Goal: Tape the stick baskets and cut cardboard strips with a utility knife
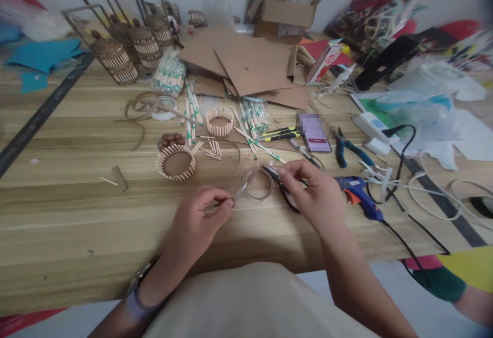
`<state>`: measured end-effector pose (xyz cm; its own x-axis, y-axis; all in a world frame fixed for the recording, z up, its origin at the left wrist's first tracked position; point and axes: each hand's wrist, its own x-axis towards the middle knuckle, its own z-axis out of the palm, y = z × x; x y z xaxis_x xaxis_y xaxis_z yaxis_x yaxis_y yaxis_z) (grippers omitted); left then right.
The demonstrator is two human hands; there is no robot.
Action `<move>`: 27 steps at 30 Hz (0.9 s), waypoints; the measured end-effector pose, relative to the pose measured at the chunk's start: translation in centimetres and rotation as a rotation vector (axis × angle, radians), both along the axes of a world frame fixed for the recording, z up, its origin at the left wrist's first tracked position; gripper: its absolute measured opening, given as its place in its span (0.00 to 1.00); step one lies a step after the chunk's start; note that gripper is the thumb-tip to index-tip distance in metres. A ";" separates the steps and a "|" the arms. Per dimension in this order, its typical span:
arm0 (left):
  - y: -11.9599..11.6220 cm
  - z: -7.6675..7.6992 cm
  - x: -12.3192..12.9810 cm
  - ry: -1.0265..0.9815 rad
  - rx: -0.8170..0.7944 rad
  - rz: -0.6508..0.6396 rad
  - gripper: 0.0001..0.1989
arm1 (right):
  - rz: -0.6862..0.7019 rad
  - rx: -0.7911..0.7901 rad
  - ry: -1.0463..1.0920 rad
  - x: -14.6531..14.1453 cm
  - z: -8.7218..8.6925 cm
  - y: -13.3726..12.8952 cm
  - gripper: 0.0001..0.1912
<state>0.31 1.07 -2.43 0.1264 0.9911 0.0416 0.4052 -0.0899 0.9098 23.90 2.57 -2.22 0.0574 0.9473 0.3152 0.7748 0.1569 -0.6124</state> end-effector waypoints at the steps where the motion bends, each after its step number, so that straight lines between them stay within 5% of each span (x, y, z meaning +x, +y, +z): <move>1: 0.0 0.0 -0.1 -0.015 -0.031 0.003 0.07 | -0.083 0.021 -0.049 1.1 -0.3 0.1 0.10; 7: 0.3 0.0 0.1 -0.096 -0.155 -0.007 0.11 | -0.225 -0.043 -0.272 6.1 -2.6 0.4 0.16; 14: 0.3 0.1 0.5 -0.191 -0.202 0.018 0.11 | -0.377 -0.122 -0.259 5.8 -3.0 1.2 0.12; 16: 0.3 -0.1 0.7 -0.244 -0.202 0.032 0.12 | -0.298 -0.162 -0.130 4.2 -2.3 1.0 0.16; 22: 0.5 -0.5 1.5 -0.392 -0.207 -0.015 0.16 | 0.275 -0.454 0.649 -3.8 -0.6 -0.9 0.15; 27: 0.6 -0.3 1.4 -0.497 -0.256 0.008 0.19 | 0.350 -0.481 1.105 -7.1 -0.9 -1.1 0.14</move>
